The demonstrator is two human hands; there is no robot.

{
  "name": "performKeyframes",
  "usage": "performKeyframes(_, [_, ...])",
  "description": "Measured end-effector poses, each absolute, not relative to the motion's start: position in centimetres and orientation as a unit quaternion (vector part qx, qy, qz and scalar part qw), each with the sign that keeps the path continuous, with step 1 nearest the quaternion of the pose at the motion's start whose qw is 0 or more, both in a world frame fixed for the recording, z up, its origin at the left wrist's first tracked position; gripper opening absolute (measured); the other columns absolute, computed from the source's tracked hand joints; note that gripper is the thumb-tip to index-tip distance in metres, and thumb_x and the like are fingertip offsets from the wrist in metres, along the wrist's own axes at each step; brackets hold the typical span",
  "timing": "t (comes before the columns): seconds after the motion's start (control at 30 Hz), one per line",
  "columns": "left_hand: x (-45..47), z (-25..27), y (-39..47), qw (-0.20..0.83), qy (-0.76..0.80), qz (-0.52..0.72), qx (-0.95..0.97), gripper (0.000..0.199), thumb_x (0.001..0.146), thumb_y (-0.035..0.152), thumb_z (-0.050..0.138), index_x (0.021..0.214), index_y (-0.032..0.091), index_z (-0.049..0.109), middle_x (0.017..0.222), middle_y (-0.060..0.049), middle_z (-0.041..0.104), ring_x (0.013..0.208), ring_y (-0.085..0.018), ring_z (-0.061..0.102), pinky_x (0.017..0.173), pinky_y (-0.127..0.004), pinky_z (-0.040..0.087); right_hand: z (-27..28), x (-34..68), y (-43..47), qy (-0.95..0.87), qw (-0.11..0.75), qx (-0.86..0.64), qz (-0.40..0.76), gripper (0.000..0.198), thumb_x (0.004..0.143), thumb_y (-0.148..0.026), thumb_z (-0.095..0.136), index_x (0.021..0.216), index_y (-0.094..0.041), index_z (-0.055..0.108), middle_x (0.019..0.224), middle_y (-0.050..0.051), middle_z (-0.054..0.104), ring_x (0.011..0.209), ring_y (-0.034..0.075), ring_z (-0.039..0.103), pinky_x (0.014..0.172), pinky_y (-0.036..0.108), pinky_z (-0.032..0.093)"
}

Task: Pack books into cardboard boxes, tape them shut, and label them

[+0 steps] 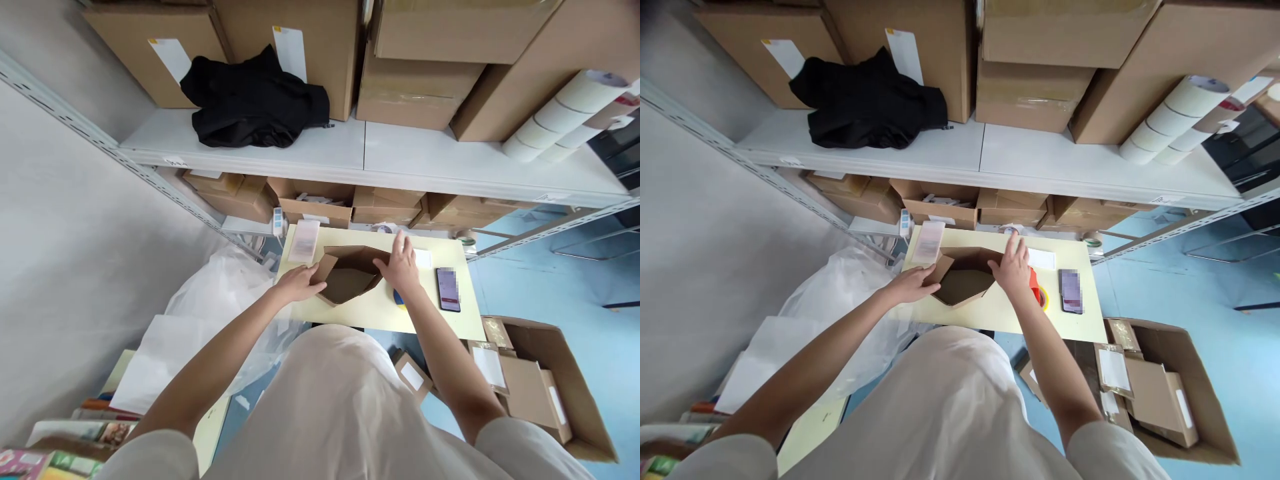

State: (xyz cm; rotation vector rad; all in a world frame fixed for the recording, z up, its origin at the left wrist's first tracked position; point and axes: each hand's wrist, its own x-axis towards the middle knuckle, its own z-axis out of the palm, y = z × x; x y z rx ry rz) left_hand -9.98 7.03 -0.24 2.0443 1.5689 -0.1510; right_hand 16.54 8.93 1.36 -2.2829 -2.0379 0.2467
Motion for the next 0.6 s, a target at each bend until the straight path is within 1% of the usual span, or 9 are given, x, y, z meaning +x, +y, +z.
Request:
performKeyframes(0.03, [-9.7,-0.1,7.0,0.279,0.591,-0.073,0.754,0.072,0.082,0.057,0.041,0.141,0.015,0.037,0.119,-0.015,0.063,0.111,-0.032,0.058,0.081,-0.035,0.045,1.1,16.8,7.7,-0.641,0.036,-0.758,0.113,0.093,0.082,-0.05,0.052,0.146,-0.007,0.0,0.142,0.027,0.032,0.126,0.035,0.04,0.089,0.042,0.043])
performKeyframes(0.07, [-9.4,0.2,6.9,0.279,0.596,-0.09,0.748,0.071,0.082,0.054,0.04,0.14,0.014,0.038,0.117,-0.015,0.064,0.108,-0.032,0.059,0.078,-0.034,0.045,0.8,16.9,6.7,-0.626,0.03,-0.765,0.149,0.089,0.084,-0.051,0.048,0.145,-0.005,0.003,0.138,0.027,0.038,0.121,0.034,0.046,0.086,0.041,0.044])
performKeyframes(0.13, [-8.7,0.6,7.0,0.268,0.602,-0.12,0.743,0.063,0.082,0.05,0.042,0.134,0.014,0.045,0.111,-0.015,0.067,0.102,-0.031,0.062,0.073,-0.034,0.046,0.2,16.9,5.5,-0.609,0.007,-0.763,0.215,0.067,0.09,-0.043,0.038,0.143,-0.007,0.016,0.122,0.021,0.055,0.107,0.03,0.057,0.081,0.038,0.046])
performKeyframes(0.2, [-8.0,0.9,7.3,0.244,0.604,-0.141,0.746,0.053,0.08,0.052,0.046,0.117,0.015,0.059,0.101,-0.015,0.069,0.094,-0.031,0.064,0.07,-0.034,0.046,-0.1,16.7,5.3,-0.616,-0.015,-0.749,0.244,0.048,0.091,-0.029,0.032,0.135,-0.011,0.033,0.107,0.015,0.064,0.097,0.026,0.062,0.076,0.034,0.046])
performKeyframes(0.27, [-7.5,0.9,7.8,0.207,0.609,-0.138,0.753,0.051,0.074,0.06,0.052,0.096,0.016,0.066,0.091,-0.015,0.069,0.087,-0.032,0.064,0.069,-0.036,0.046,0.0,16.3,5.9,-0.633,-0.03,-0.741,0.222,0.04,0.088,-0.018,0.033,0.127,-0.013,0.043,0.102,0.013,0.065,0.094,0.024,0.063,0.074,0.031,0.045])
performKeyframes(0.3, [-7.4,0.8,8.1,0.184,0.609,-0.118,0.762,0.054,0.07,0.064,0.056,0.092,0.016,0.066,0.09,-0.015,0.067,0.087,-0.032,0.063,0.071,-0.037,0.046,0.1,16.0,6.2,-0.638,-0.037,-0.744,0.197,0.04,0.087,-0.015,0.034,0.125,-0.013,0.044,0.103,0.013,0.065,0.093,0.024,0.064,0.073,0.031,0.045])
performKeyframes(0.37, [-7.4,0.2,8.5,0.138,0.596,-0.045,0.79,0.062,0.062,0.068,0.064,0.097,0.017,0.064,0.097,-0.014,0.063,0.093,-0.032,0.06,0.08,-0.04,0.045,0.3,15.7,6.5,-0.64,-0.056,-0.752,0.144,0.043,0.086,-0.01,0.034,0.128,-0.011,0.043,0.101,0.014,0.066,0.088,0.023,0.065,0.068,0.03,0.045])
performKeyframes(0.47, [-8.0,-1.1,8.9,0.101,0.544,0.045,0.832,0.077,0.059,0.067,0.069,0.118,0.018,0.057,0.113,-0.013,0.055,0.106,-0.032,0.051,0.095,-0.042,0.038,0.6,15.3,6.2,-0.65,-0.088,-0.749,0.097,0.051,0.086,-0.005,0.032,0.137,-0.01,0.035,0.094,0.015,0.067,0.081,0.022,0.067,0.062,0.029,0.045])
performKeyframes(0.6, [-8.8,-2.3,8.8,0.115,0.509,0.036,0.852,0.089,0.059,0.066,0.07,0.131,0.019,0.047,0.119,-0.014,0.049,0.112,-0.033,0.046,0.097,-0.043,0.036,0.8,14.9,5.8,-0.697,-0.126,-0.702,0.072,0.053,0.086,-0.003,0.033,0.138,-0.011,0.033,0.099,0.016,0.064,0.085,0.021,0.066,0.063,0.028,0.046])
